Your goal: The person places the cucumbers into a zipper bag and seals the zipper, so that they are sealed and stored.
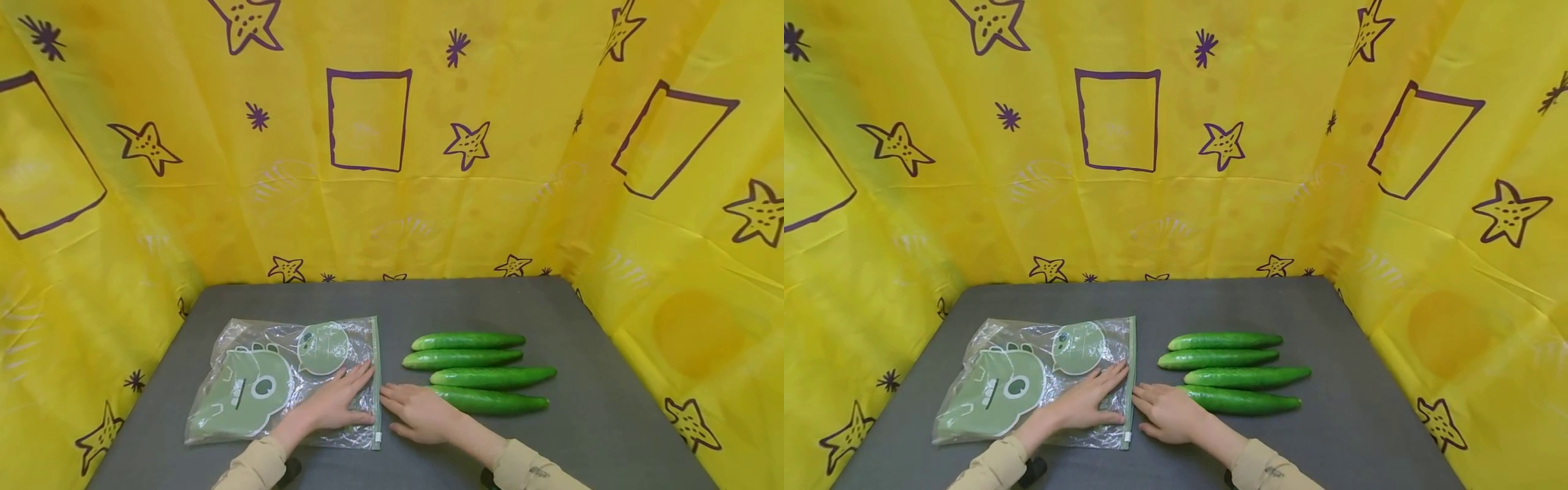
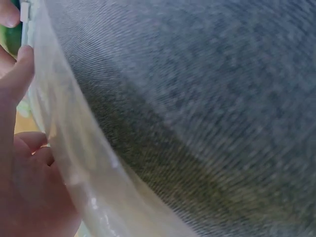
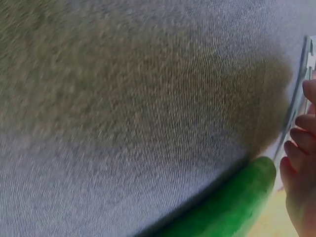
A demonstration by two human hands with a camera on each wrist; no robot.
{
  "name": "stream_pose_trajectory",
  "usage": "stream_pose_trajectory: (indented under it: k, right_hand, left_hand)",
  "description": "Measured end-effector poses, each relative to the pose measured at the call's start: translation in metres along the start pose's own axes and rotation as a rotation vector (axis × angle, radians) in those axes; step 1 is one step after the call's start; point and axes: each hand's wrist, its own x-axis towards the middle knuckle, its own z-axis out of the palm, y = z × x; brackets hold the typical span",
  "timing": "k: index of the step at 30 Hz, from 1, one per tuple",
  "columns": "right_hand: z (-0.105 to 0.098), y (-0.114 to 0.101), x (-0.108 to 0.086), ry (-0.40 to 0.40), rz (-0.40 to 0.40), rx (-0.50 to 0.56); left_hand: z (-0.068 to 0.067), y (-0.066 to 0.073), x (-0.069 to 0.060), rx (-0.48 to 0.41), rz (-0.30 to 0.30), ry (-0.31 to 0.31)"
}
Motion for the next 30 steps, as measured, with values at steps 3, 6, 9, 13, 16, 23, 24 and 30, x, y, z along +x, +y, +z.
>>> stream_pose_trajectory:
  k: [3, 6, 9, 13, 16, 23, 24, 30]
  right_hand:
    - [0.003, -0.002, 0.002, -0.005, -0.010, -0.015]
    - [0.006, -0.005, 0.004, -0.008, -0.022, -0.024]
    - [0.008, -0.007, 0.006, -0.013, -0.034, -0.026]
    - [0.008, -0.010, 0.008, -0.042, -0.037, -0.015]
    - [0.005, -0.011, 0.009, -0.066, -0.029, -0.003]
    - [0.001, -0.007, 0.013, -0.094, -0.017, 0.025]
    - [0.001, -0.007, 0.013, -0.096, -0.015, 0.031]
    - [0.004, -0.006, 0.012, -0.086, -0.013, 0.048]
  left_hand:
    - [0.002, -0.001, -0.002, -0.020, 0.012, 0.009]
    - [0.003, -0.001, -0.003, -0.052, 0.032, 0.019]
    - [0.003, -0.001, -0.004, -0.076, 0.044, 0.026]
    - [0.004, -0.002, -0.005, -0.093, 0.047, 0.026]
    - [0.004, -0.002, -0.005, -0.118, 0.042, 0.022]
    - [0.004, -0.004, -0.004, -0.138, 0.031, 0.021]
    - [0.003, -0.004, -0.004, -0.138, 0.030, 0.022]
    - [-0.005, -0.003, -0.004, -0.152, 0.050, 0.041]
